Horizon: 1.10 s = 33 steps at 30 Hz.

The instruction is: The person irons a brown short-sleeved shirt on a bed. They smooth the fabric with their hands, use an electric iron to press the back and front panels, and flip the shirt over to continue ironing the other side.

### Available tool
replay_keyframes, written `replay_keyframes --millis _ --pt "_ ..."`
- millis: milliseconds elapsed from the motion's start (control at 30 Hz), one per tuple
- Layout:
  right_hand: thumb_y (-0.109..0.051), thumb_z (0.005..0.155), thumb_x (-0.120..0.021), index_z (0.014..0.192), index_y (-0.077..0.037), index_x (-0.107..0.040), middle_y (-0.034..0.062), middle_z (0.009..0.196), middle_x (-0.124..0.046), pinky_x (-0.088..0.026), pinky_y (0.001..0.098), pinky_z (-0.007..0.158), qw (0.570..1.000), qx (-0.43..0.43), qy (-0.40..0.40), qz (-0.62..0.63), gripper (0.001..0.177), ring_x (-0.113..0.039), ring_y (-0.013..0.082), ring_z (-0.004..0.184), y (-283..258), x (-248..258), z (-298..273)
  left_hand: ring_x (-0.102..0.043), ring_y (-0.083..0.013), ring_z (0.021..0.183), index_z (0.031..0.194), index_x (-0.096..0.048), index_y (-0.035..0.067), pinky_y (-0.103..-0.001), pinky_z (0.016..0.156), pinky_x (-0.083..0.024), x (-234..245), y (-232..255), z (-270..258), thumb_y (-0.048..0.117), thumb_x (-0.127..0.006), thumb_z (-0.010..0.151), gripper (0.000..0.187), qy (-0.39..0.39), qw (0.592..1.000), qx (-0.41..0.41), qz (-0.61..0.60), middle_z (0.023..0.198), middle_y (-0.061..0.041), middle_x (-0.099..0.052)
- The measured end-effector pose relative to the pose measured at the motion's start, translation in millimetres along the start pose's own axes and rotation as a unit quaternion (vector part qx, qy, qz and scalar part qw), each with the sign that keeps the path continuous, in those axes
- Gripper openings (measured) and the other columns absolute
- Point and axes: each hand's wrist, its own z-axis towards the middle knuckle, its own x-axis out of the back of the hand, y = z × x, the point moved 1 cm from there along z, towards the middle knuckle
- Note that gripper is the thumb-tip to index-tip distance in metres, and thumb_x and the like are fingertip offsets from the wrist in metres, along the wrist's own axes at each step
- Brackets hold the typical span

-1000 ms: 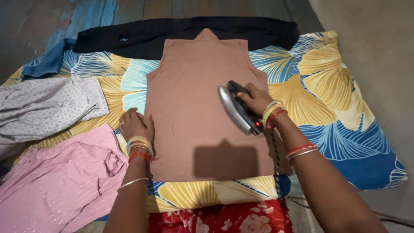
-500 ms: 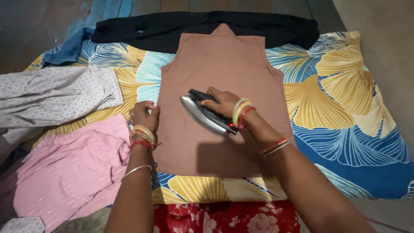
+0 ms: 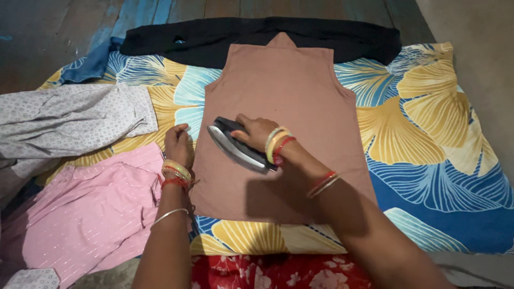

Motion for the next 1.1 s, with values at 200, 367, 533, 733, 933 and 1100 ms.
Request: replay_keyframes --millis 200,367,533,733,933,1100 --pt "-0.050 0.100 -0.050 0.130 -0.016 -0.055 0.0203 0.105 -0.073 -0.052 0.0488 0.089 0.998 -0.001 0.044 -0.049 0.045 -0.071 0.0381 0.098 -16.0 4.7 14.3 -0.057 -0.0176 0.112 0.125 -0.061 0.002 -0.028 0.099 -0.044 8.7 -14.1 4.7 0.009 -0.049 0.101 0.028 -0.040 0.998 0.011 -0.043 0.124 -0.009 -0.063" --pt "-0.046 0.100 -0.052 0.127 -0.015 -0.056 0.0167 0.114 -0.072 -0.051 0.0492 0.092 0.996 -0.033 0.034 -0.074 0.042 -0.069 0.0367 0.107 -19.0 -2.9 22.9 -0.059 -0.0197 0.116 0.126 -0.061 0.001 -0.030 0.101 -0.045 9.9 -26.2 12.9 0.010 -0.052 0.099 0.029 -0.071 0.996 -0.050 -0.021 0.125 -0.011 -0.064" --pt "-0.044 0.100 -0.051 0.126 -0.013 -0.056 0.0152 0.114 -0.072 -0.052 0.0495 0.091 0.996 -0.030 0.046 -0.064 0.041 -0.068 0.0358 0.108 -15.4 -11.2 19.5 -0.061 -0.0184 0.112 0.124 -0.064 0.002 -0.030 0.099 -0.046 13.2 -30.3 15.2 0.019 -0.053 0.104 0.027 -0.049 0.997 -0.061 -0.005 0.122 -0.009 -0.066" --pt "-0.044 0.100 -0.051 0.128 -0.013 -0.054 0.0206 0.101 -0.073 -0.053 0.0504 0.086 0.998 -0.005 0.042 -0.046 0.042 -0.071 0.0395 0.096 -10.6 -21.4 -17.2 -0.057 -0.0161 0.107 0.124 -0.063 0.004 -0.029 0.096 -0.045 9.2 -14.2 11.3 0.025 -0.053 0.105 0.029 -0.054 0.997 0.021 -0.054 0.120 -0.006 -0.065" --pt "-0.045 0.098 -0.051 0.128 -0.016 -0.052 0.0200 0.095 -0.073 -0.054 0.0530 0.080 0.997 -0.057 0.023 -0.042 0.041 -0.072 0.0407 0.089 -5.8 -39.6 -60.9 -0.060 -0.0270 0.109 0.121 -0.064 0.000 -0.037 0.098 -0.046 6.1 8.3 1.2 0.032 -0.048 0.105 0.039 -0.040 0.996 0.035 0.068 0.119 -0.015 -0.066" --pt "-0.048 0.101 -0.050 0.127 -0.016 -0.051 0.0227 0.091 -0.073 -0.054 0.0560 0.076 0.984 -0.120 0.110 -0.079 0.042 -0.071 0.0449 0.085 37.3 -35.2 -89.8 -0.054 -0.0451 0.123 0.129 -0.061 -0.003 -0.052 0.107 -0.041 -21.8 20.8 -5.2 0.034 -0.043 0.107 0.047 -0.013 0.945 -0.116 0.305 0.132 -0.027 -0.061"
